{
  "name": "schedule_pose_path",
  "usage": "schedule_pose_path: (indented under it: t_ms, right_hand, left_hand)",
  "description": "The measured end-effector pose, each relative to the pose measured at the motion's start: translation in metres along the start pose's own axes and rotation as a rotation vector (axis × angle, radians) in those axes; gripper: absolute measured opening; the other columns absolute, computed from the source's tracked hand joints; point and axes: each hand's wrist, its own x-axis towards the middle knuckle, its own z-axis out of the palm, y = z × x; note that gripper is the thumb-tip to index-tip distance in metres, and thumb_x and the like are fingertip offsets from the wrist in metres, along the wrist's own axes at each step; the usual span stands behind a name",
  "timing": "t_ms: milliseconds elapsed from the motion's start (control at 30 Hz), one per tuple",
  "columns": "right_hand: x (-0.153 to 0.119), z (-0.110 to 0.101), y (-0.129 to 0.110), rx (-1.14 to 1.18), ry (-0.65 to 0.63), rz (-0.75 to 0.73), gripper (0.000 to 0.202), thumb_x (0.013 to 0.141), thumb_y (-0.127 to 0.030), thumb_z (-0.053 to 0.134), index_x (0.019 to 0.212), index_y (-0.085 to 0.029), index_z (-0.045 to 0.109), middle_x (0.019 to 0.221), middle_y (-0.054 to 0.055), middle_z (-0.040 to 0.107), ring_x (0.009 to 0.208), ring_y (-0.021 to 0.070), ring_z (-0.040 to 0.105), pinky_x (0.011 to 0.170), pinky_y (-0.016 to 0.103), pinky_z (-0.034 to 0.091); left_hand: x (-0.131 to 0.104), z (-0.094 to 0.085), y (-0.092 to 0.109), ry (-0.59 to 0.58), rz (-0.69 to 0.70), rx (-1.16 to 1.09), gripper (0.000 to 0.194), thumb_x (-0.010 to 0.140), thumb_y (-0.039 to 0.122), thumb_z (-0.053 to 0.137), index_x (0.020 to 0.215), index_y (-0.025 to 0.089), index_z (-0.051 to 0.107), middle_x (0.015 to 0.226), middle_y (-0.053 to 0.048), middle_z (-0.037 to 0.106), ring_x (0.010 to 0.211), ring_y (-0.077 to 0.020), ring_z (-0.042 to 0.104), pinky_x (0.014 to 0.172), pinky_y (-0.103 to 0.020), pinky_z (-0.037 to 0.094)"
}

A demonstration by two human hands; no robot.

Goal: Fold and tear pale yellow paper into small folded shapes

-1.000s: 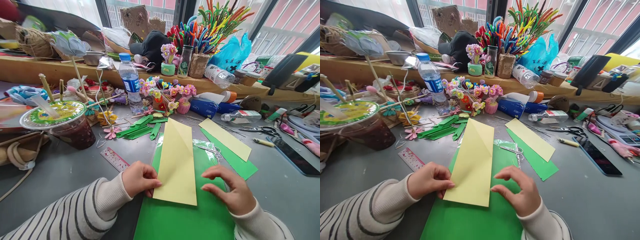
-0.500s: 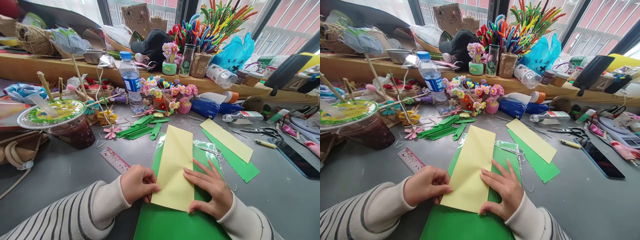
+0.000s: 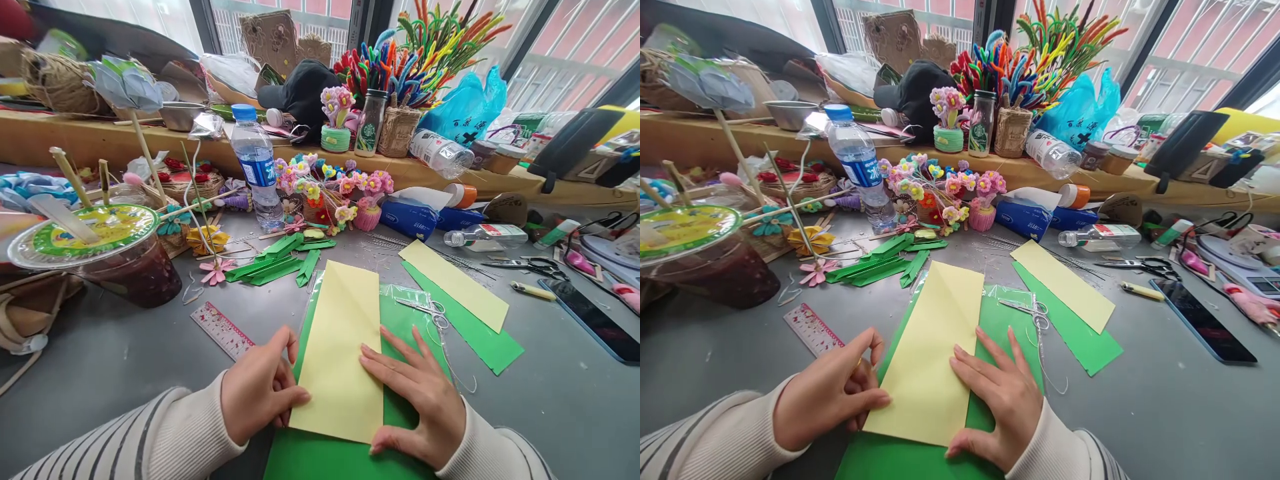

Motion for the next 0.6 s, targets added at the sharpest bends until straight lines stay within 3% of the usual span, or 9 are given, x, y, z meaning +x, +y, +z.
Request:
schedule_pose_path:
  t_ms: [333, 600]
  right_hand:
    - [-0.0008, -0.0052, 0.0007, 0.059, 0.053, -0.016, 0.061, 0.062, -0.054, 0.054, 0.112, -0.019, 0.048, 0.107, 0.008, 0.056, 0.113, 0.0290, 0.035, 0.096, 0.053, 0.003]
    - [0.0030, 0.0015, -0.0006, 0.030, 0.042, -0.047, 0.062, 0.062, -0.055, 0.053, 0.112, -0.018, 0.048, 0.106, 0.008, 0.057, 0.114, 0.0283, 0.034, 0.096, 0.053, 0.005]
  left_hand:
    - [0.0007, -0.0026, -0.0068, -0.052, -0.004, -0.110, 0.038, 0.061, 0.025, 0.057, 0.067, 0.022, 0.020, 0.046, 0.010, 0.052, 0.036, -0.0098, 0.052, 0.035, -0.016, 0.035]
    - [0.0022, -0.0051, -0.0032, -0.077, 0.018, -0.038, 0.034, 0.062, 0.022, 0.054, 0.065, 0.022, 0.020, 0.044, 0.011, 0.051, 0.036, -0.0106, 0.052, 0.034, -0.016, 0.032]
